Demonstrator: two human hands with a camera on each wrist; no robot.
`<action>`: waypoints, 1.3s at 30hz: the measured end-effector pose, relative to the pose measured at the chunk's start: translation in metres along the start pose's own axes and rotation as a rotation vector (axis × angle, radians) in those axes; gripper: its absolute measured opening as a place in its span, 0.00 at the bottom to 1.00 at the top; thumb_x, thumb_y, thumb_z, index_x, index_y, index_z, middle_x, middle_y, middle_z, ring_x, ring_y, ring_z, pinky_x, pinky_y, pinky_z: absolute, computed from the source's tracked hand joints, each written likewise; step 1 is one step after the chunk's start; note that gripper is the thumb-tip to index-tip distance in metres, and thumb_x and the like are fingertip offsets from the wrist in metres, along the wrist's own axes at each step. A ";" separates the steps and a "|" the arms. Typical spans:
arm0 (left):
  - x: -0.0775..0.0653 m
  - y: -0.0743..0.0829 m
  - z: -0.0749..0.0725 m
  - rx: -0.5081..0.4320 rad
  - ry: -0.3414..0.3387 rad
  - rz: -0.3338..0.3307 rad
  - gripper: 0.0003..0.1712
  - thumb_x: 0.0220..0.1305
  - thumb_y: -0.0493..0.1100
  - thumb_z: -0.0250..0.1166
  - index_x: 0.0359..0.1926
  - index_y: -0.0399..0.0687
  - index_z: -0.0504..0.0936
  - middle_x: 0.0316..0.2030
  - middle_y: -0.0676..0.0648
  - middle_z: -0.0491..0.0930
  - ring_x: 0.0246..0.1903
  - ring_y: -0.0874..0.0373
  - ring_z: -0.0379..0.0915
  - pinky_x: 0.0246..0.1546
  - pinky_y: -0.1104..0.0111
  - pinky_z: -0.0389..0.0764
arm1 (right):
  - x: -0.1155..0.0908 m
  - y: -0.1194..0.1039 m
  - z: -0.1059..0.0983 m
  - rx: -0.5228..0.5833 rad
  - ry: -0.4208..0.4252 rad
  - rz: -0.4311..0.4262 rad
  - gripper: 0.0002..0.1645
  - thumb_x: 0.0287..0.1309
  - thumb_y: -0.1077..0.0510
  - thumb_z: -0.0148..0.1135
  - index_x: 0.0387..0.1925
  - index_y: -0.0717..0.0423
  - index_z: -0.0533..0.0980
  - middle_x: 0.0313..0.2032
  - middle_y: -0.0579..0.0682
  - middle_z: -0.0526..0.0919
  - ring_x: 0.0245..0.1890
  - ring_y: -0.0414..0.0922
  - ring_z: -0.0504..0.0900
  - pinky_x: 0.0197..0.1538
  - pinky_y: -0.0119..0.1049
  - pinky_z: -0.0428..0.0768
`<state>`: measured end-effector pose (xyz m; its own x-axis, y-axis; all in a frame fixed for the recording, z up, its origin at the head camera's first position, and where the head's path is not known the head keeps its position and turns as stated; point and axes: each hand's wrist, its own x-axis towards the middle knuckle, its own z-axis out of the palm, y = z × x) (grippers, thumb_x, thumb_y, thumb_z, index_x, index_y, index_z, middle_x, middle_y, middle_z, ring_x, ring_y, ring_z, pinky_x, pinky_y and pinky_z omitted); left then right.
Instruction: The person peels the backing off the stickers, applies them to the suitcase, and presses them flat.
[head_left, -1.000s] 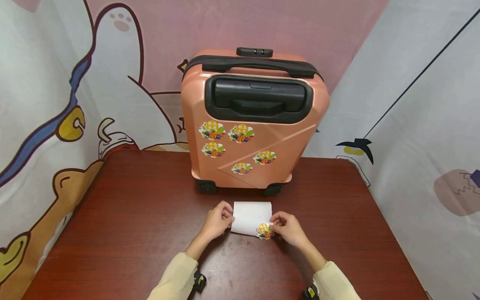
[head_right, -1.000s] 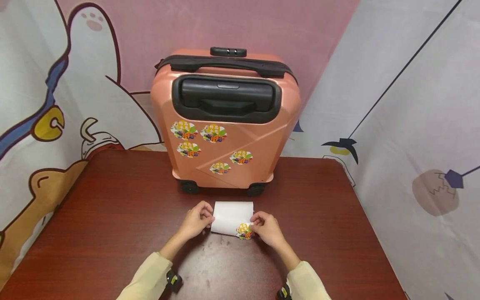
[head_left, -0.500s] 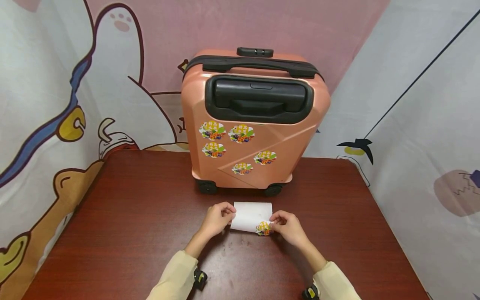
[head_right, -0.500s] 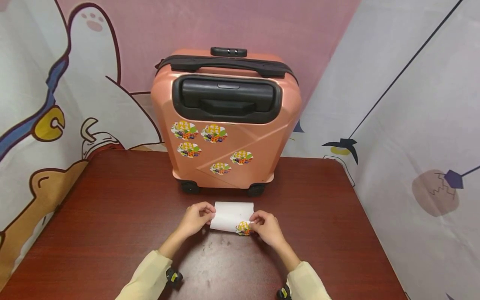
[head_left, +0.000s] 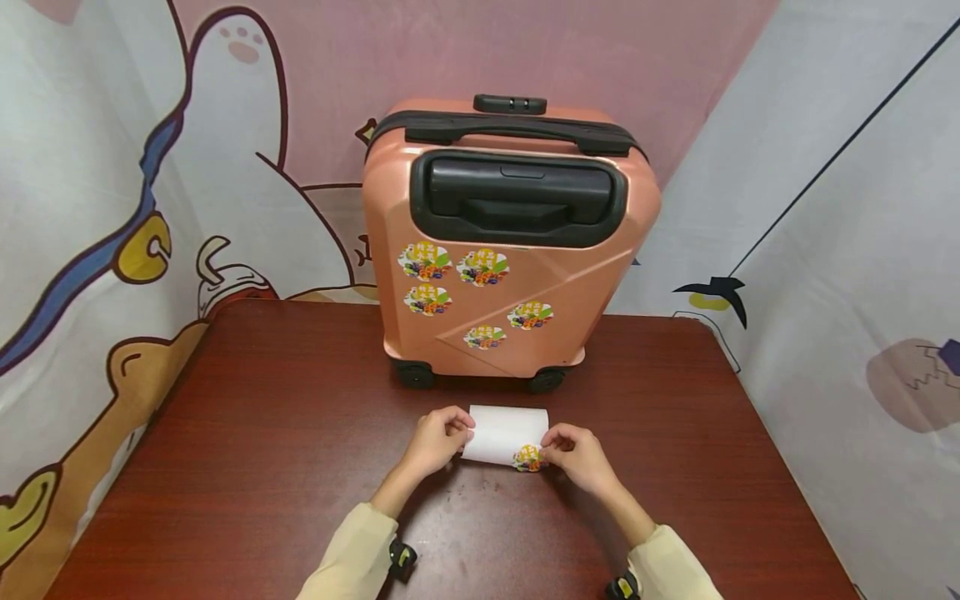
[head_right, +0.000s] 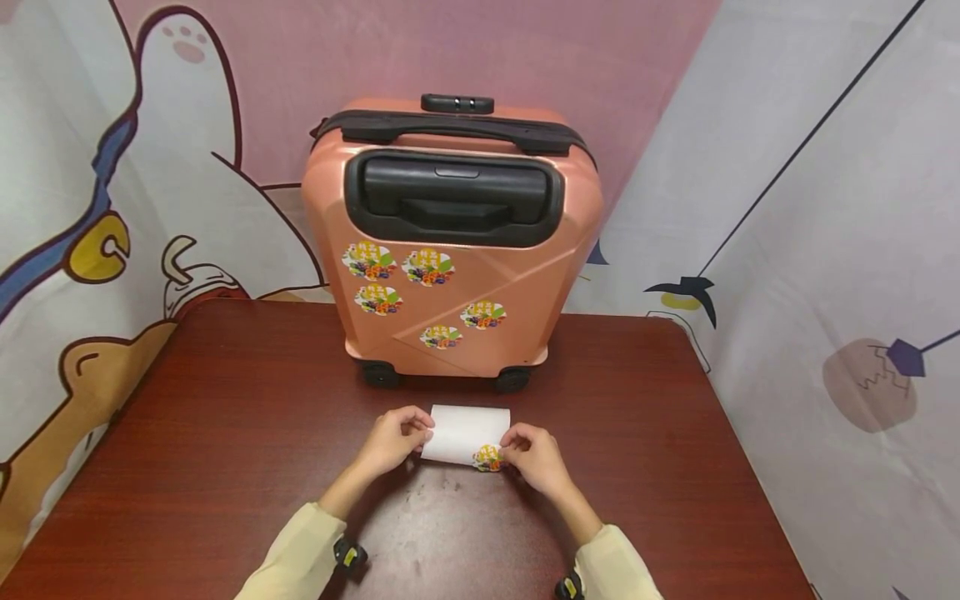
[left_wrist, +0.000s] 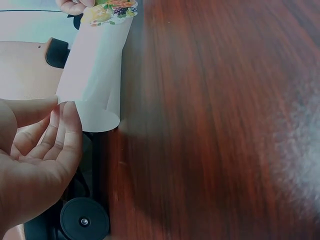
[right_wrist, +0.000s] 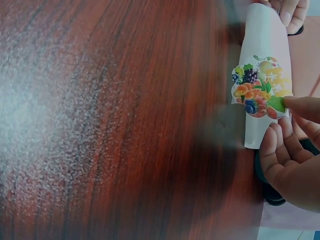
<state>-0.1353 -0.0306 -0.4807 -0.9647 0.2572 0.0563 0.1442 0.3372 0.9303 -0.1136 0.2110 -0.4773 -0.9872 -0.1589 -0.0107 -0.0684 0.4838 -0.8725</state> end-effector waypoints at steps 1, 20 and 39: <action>0.000 0.000 0.000 -0.003 -0.001 -0.004 0.03 0.53 0.29 0.63 0.31 0.36 0.79 0.23 0.46 0.79 0.18 0.56 0.75 0.17 0.72 0.74 | -0.001 -0.004 -0.001 -0.002 0.001 -0.002 0.08 0.43 0.73 0.65 0.22 0.61 0.74 0.20 0.52 0.75 0.18 0.38 0.70 0.22 0.29 0.71; 0.000 -0.007 0.002 0.024 0.023 -0.044 0.03 0.52 0.28 0.63 0.30 0.35 0.79 0.22 0.46 0.78 0.17 0.57 0.74 0.14 0.73 0.73 | -0.009 -0.029 -0.004 0.002 -0.024 -0.098 0.05 0.43 0.77 0.63 0.21 0.70 0.74 0.28 0.60 0.73 0.18 0.44 0.73 0.19 0.28 0.72; -0.002 -0.011 0.005 0.097 -0.052 -0.027 0.03 0.51 0.27 0.62 0.26 0.35 0.78 0.20 0.46 0.77 0.17 0.58 0.74 0.18 0.74 0.74 | -0.009 -0.027 -0.026 -0.074 -0.144 -0.070 0.04 0.48 0.74 0.60 0.24 0.68 0.73 0.24 0.58 0.76 0.24 0.45 0.72 0.26 0.29 0.70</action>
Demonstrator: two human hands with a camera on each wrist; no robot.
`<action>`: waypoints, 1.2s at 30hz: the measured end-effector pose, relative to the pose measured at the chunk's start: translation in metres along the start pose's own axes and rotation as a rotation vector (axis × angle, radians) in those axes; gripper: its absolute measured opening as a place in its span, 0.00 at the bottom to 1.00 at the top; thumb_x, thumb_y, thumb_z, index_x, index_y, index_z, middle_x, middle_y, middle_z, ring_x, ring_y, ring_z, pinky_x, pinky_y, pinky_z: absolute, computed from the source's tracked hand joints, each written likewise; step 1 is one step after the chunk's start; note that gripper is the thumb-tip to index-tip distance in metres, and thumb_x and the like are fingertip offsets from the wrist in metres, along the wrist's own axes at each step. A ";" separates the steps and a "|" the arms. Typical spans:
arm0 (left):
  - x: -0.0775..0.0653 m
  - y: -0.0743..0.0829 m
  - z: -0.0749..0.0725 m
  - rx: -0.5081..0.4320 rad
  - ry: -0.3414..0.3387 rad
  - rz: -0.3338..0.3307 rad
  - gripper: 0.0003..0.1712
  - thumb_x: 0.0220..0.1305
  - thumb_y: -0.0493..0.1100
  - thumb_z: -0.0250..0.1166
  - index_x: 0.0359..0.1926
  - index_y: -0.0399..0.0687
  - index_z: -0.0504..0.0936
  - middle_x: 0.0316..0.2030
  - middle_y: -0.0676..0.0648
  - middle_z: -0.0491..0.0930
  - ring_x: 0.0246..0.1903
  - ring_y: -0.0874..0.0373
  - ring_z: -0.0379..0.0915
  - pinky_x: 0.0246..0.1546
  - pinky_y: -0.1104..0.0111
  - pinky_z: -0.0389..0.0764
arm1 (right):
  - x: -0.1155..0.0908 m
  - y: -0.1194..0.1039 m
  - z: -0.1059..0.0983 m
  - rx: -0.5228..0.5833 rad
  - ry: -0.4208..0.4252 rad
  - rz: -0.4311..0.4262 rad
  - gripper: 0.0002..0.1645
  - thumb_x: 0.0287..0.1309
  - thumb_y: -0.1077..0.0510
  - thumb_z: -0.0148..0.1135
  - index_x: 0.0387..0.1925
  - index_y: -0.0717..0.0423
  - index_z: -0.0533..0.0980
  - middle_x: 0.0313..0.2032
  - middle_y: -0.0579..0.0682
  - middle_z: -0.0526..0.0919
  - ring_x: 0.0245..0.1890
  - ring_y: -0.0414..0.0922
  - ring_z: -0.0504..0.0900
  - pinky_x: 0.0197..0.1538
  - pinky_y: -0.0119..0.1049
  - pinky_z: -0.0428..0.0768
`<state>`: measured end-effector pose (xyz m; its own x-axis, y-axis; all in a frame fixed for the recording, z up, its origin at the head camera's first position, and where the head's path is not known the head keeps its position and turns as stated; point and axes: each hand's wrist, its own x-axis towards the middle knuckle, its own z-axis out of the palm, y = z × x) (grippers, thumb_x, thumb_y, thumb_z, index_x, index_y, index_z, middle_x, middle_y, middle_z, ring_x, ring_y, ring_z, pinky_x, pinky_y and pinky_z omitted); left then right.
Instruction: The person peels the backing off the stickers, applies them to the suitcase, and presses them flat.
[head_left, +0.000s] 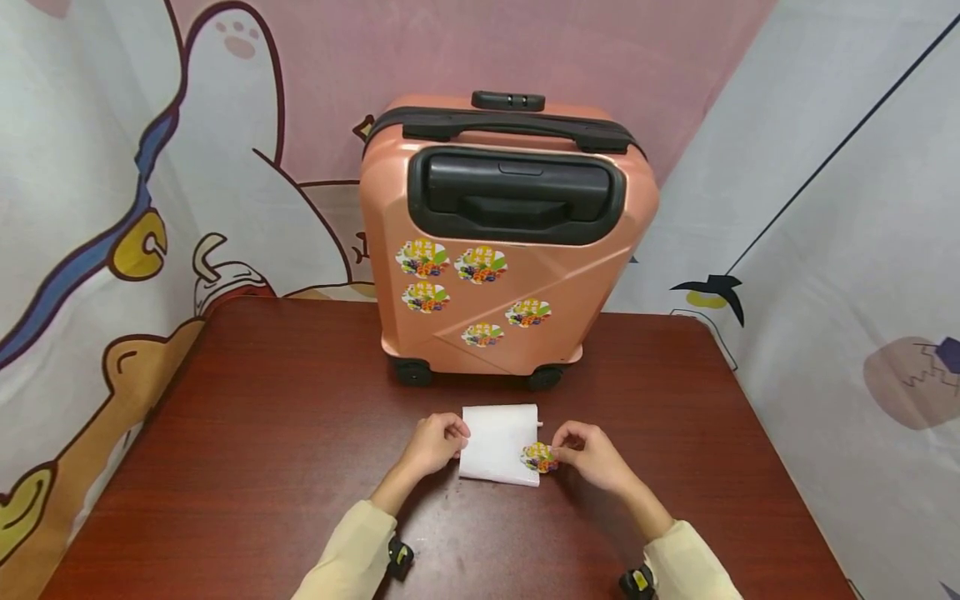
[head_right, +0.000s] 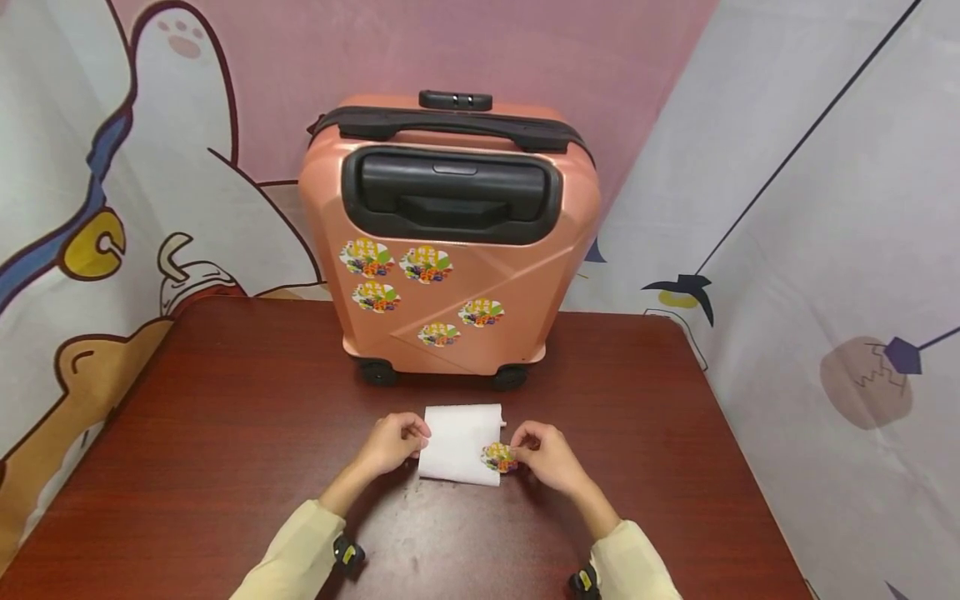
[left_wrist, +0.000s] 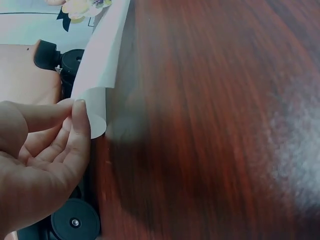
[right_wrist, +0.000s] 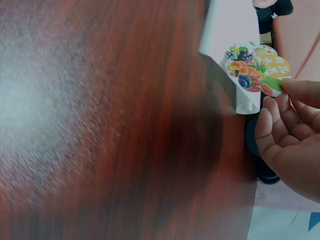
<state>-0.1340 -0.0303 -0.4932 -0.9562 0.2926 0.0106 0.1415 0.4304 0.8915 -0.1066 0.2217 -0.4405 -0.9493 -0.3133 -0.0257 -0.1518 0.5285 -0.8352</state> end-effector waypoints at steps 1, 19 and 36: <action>0.000 0.000 0.001 0.009 -0.018 0.004 0.03 0.51 0.27 0.62 0.26 0.35 0.78 0.19 0.46 0.76 0.17 0.59 0.74 0.18 0.74 0.73 | 0.001 0.004 -0.001 0.004 0.005 0.006 0.04 0.49 0.74 0.60 0.24 0.67 0.73 0.24 0.57 0.75 0.24 0.44 0.71 0.26 0.29 0.70; 0.004 0.000 -0.003 0.016 -0.075 0.050 0.02 0.53 0.32 0.63 0.29 0.35 0.78 0.18 0.47 0.75 0.15 0.55 0.72 0.11 0.73 0.71 | 0.012 0.018 -0.006 0.085 0.008 0.015 0.03 0.52 0.71 0.59 0.27 0.66 0.72 0.24 0.56 0.74 0.22 0.41 0.71 0.25 0.32 0.72; 0.015 0.025 0.008 0.048 -0.042 0.144 0.03 0.51 0.33 0.65 0.30 0.38 0.80 0.23 0.49 0.79 0.21 0.64 0.72 0.23 0.74 0.73 | 0.022 -0.018 0.002 0.110 -0.021 -0.060 0.03 0.53 0.73 0.57 0.27 0.68 0.71 0.21 0.54 0.71 0.20 0.37 0.68 0.22 0.29 0.68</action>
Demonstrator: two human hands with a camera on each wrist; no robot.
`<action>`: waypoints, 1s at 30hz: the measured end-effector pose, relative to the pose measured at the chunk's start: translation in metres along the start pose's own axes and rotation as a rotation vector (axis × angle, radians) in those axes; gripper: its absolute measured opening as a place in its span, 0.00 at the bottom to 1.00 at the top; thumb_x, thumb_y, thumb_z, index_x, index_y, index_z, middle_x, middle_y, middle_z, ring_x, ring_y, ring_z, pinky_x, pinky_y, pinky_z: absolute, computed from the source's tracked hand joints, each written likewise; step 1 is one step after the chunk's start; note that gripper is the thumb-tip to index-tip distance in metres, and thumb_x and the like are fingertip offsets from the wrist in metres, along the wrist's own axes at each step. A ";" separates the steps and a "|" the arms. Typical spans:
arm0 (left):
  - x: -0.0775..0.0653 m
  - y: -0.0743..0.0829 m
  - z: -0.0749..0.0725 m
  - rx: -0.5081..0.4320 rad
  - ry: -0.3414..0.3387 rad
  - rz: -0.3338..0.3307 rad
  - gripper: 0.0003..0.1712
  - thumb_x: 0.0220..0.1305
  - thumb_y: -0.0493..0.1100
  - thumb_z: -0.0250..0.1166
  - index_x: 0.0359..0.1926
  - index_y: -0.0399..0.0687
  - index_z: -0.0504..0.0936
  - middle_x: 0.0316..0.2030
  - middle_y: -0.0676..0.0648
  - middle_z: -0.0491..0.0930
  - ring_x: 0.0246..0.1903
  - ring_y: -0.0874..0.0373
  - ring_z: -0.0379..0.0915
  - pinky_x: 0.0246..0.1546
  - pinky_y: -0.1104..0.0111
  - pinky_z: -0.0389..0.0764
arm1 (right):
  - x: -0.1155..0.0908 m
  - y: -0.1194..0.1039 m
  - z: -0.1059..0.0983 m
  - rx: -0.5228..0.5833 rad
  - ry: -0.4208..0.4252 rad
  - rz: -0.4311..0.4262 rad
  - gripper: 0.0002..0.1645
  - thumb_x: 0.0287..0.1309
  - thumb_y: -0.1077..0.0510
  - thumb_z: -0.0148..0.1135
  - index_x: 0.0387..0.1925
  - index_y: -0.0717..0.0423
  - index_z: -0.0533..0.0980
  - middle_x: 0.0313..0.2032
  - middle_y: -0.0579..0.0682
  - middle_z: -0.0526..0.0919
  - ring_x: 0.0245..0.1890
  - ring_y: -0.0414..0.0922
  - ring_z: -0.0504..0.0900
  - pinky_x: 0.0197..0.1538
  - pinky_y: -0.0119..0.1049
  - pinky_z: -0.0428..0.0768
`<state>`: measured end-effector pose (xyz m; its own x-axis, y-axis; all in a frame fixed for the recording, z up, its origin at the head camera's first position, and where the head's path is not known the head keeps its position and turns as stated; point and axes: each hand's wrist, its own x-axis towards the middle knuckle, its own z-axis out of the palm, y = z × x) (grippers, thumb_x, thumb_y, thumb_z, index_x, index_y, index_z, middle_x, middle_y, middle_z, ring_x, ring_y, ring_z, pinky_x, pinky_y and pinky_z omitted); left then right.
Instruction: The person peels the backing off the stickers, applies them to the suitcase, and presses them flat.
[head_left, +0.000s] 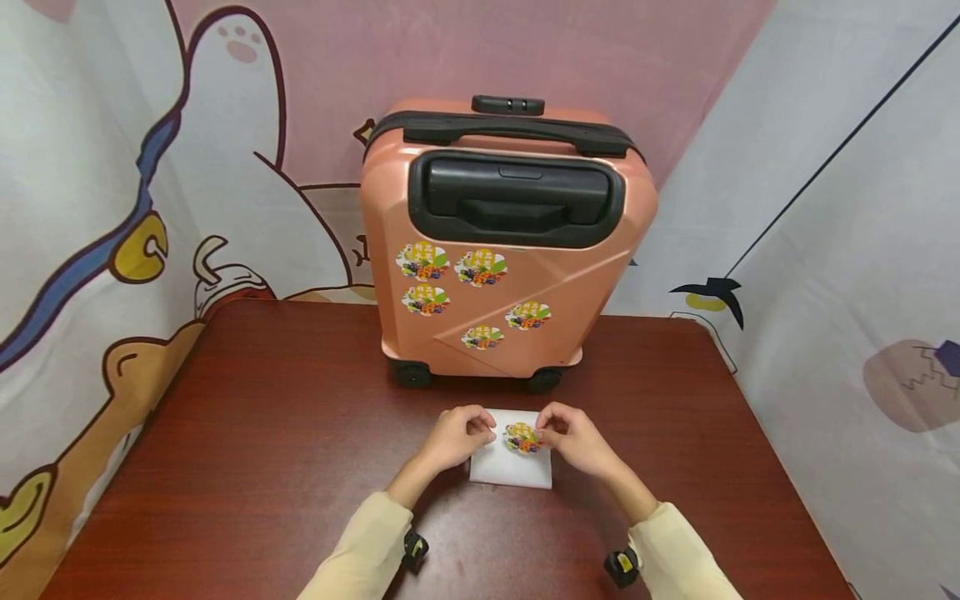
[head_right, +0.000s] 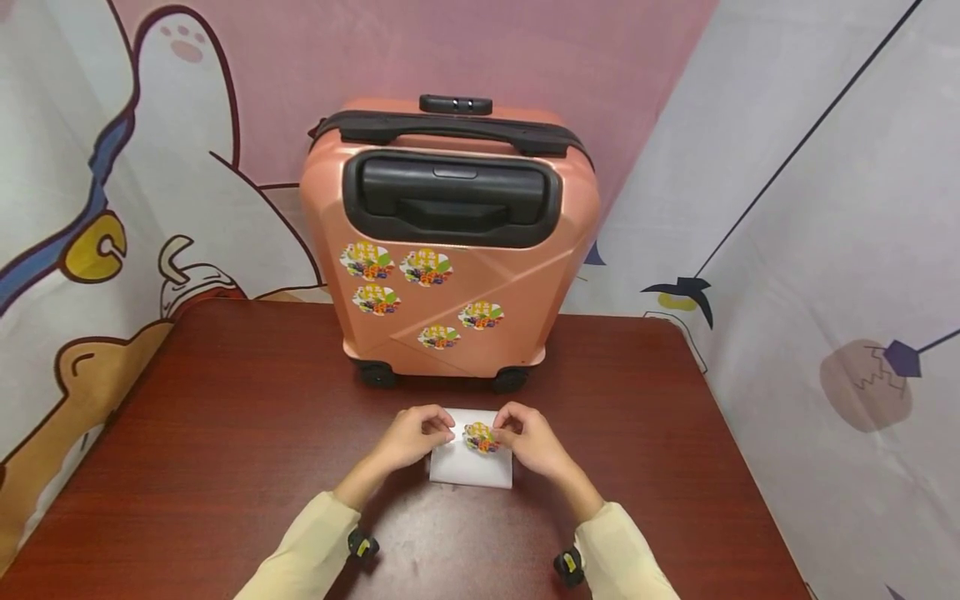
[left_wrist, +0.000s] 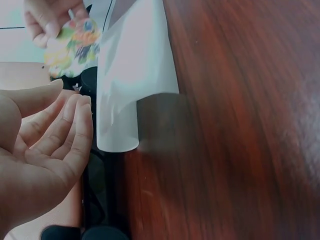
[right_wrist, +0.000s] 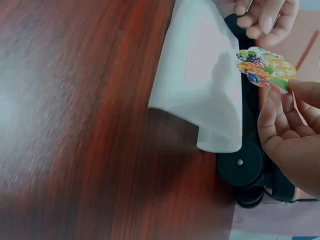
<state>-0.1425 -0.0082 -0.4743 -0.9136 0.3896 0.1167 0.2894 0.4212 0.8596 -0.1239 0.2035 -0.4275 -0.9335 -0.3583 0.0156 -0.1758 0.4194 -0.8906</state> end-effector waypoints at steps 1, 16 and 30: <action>0.000 0.000 0.001 0.001 0.000 0.000 0.03 0.51 0.33 0.65 0.30 0.39 0.80 0.23 0.50 0.79 0.22 0.64 0.72 0.23 0.75 0.72 | 0.001 -0.002 0.001 0.007 -0.004 -0.011 0.03 0.53 0.73 0.57 0.27 0.68 0.71 0.21 0.54 0.71 0.20 0.37 0.68 0.22 0.29 0.68; 0.000 0.000 0.002 0.037 0.071 -0.001 0.03 0.51 0.33 0.66 0.26 0.40 0.79 0.22 0.51 0.78 0.23 0.63 0.72 0.26 0.75 0.72 | 0.015 0.026 0.016 0.023 0.007 0.021 0.06 0.51 0.71 0.59 0.27 0.62 0.72 0.24 0.53 0.75 0.24 0.40 0.72 0.26 0.29 0.70; 0.011 0.012 -0.001 -0.007 0.207 0.010 0.04 0.53 0.34 0.66 0.27 0.43 0.78 0.23 0.51 0.77 0.25 0.61 0.73 0.28 0.73 0.74 | 0.024 0.009 0.017 0.018 0.145 -0.015 0.06 0.48 0.73 0.61 0.26 0.65 0.71 0.21 0.53 0.76 0.21 0.38 0.72 0.22 0.29 0.69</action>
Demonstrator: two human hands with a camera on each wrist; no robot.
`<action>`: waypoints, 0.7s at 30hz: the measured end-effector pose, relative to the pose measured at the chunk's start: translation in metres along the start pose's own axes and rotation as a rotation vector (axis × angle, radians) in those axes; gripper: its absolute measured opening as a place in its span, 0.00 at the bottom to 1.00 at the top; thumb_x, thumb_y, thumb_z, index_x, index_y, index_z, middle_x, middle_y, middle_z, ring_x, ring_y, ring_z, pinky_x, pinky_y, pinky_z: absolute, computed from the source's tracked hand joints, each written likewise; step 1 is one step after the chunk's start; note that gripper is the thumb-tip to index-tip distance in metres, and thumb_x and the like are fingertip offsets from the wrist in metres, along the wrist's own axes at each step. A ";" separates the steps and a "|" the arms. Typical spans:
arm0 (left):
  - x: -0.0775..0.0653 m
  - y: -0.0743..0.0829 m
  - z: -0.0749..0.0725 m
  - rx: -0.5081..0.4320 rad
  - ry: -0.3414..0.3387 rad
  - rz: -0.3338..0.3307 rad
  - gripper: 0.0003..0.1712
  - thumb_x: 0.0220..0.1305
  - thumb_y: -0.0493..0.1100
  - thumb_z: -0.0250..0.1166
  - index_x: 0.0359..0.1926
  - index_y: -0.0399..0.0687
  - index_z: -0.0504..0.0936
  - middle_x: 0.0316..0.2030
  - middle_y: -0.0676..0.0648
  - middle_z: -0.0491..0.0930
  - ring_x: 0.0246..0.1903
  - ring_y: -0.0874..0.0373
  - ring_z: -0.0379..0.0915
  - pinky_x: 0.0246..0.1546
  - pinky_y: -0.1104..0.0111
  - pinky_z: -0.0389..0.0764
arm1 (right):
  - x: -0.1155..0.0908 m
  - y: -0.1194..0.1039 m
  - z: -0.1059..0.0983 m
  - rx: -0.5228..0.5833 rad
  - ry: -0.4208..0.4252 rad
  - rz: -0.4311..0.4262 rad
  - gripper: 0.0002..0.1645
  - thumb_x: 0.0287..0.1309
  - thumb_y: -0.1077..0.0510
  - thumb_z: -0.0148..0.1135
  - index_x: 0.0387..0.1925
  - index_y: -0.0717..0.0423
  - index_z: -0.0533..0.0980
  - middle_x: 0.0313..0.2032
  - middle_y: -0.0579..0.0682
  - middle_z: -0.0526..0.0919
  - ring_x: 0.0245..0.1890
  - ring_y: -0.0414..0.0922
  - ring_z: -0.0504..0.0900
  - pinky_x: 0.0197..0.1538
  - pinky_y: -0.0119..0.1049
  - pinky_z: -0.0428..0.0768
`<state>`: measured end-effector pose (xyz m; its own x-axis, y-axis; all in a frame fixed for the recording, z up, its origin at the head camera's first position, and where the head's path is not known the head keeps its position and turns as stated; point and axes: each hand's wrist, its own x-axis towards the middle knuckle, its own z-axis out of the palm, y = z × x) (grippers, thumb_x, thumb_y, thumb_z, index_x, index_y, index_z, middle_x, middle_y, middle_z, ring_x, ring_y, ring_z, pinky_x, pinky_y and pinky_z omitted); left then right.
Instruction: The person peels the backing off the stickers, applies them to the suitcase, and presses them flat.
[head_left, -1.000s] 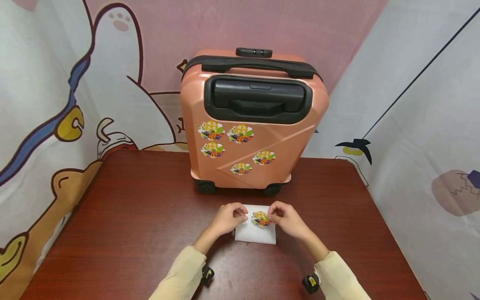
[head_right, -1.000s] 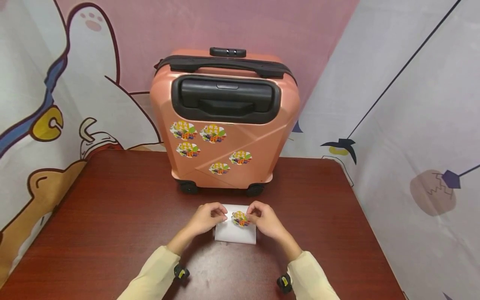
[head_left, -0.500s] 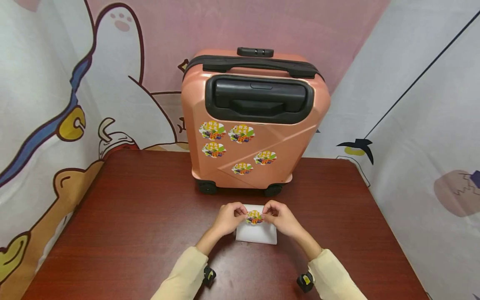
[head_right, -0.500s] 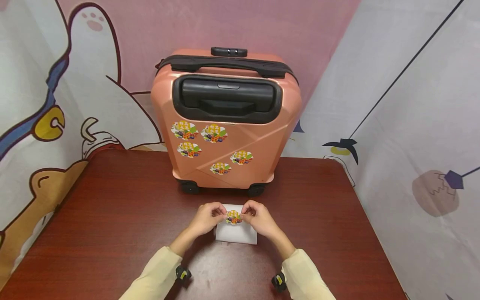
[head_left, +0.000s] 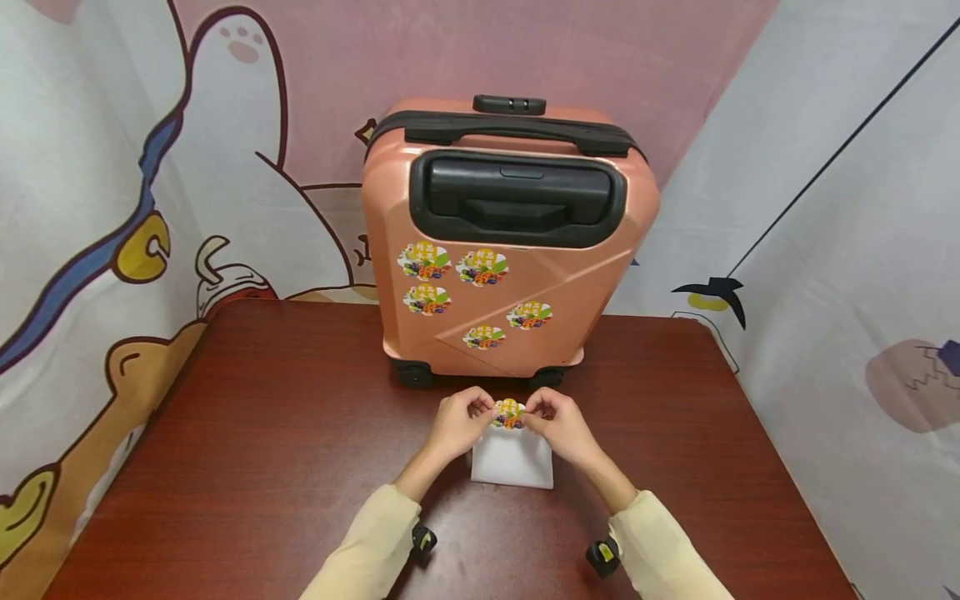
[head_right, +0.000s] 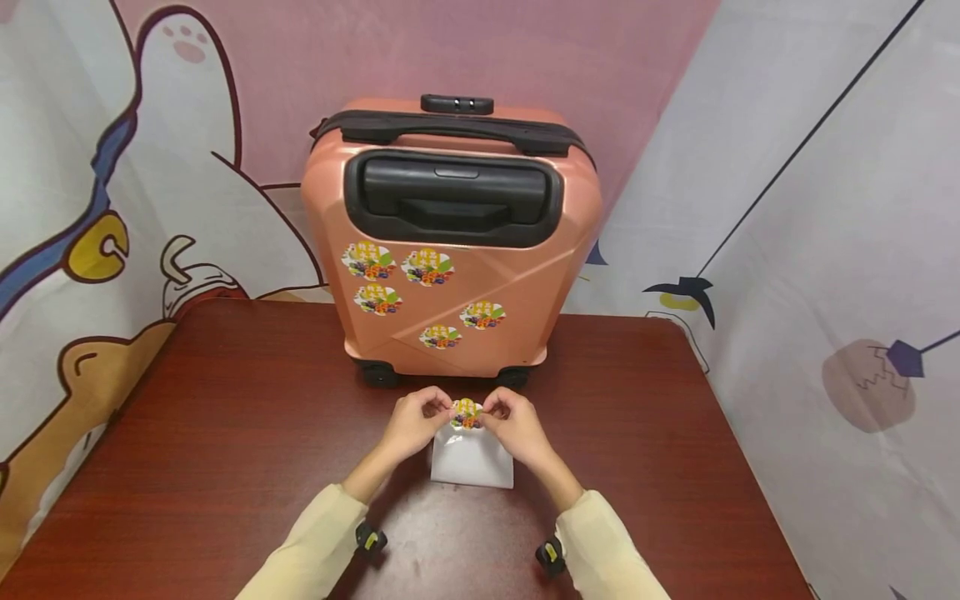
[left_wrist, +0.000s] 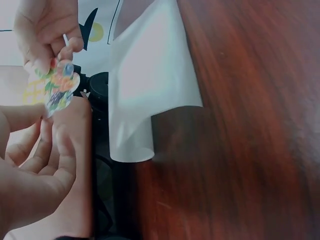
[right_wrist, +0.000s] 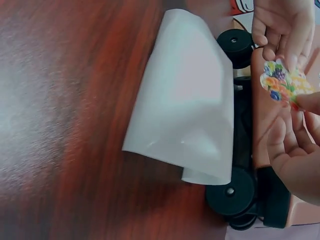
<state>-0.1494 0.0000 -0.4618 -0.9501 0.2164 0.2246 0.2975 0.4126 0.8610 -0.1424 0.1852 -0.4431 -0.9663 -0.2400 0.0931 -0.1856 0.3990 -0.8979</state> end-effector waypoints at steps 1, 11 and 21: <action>0.002 0.002 0.000 -0.002 0.017 -0.002 0.04 0.53 0.35 0.66 0.27 0.43 0.78 0.23 0.51 0.76 0.25 0.61 0.72 0.28 0.73 0.74 | 0.002 0.002 0.001 -0.003 0.021 0.001 0.07 0.48 0.73 0.62 0.26 0.65 0.72 0.21 0.53 0.76 0.20 0.38 0.72 0.22 0.29 0.69; 0.019 0.022 0.005 0.011 0.179 -0.018 0.06 0.52 0.38 0.68 0.28 0.44 0.77 0.24 0.51 0.75 0.25 0.60 0.71 0.27 0.72 0.72 | 0.015 -0.024 0.000 0.020 0.217 0.018 0.10 0.45 0.73 0.63 0.24 0.65 0.69 0.19 0.50 0.71 0.19 0.39 0.68 0.22 0.27 0.67; 0.034 0.038 0.014 0.071 0.360 0.042 0.10 0.49 0.40 0.70 0.28 0.43 0.76 0.24 0.48 0.73 0.25 0.58 0.71 0.26 0.70 0.71 | 0.029 -0.032 -0.002 -0.012 0.350 0.014 0.13 0.43 0.72 0.67 0.24 0.67 0.68 0.18 0.49 0.69 0.20 0.40 0.66 0.23 0.25 0.64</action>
<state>-0.1689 0.0355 -0.4281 -0.9051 -0.0854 0.4164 0.3310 0.4730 0.8165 -0.1649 0.1674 -0.4112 -0.9710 0.0821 0.2247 -0.1724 0.4113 -0.8950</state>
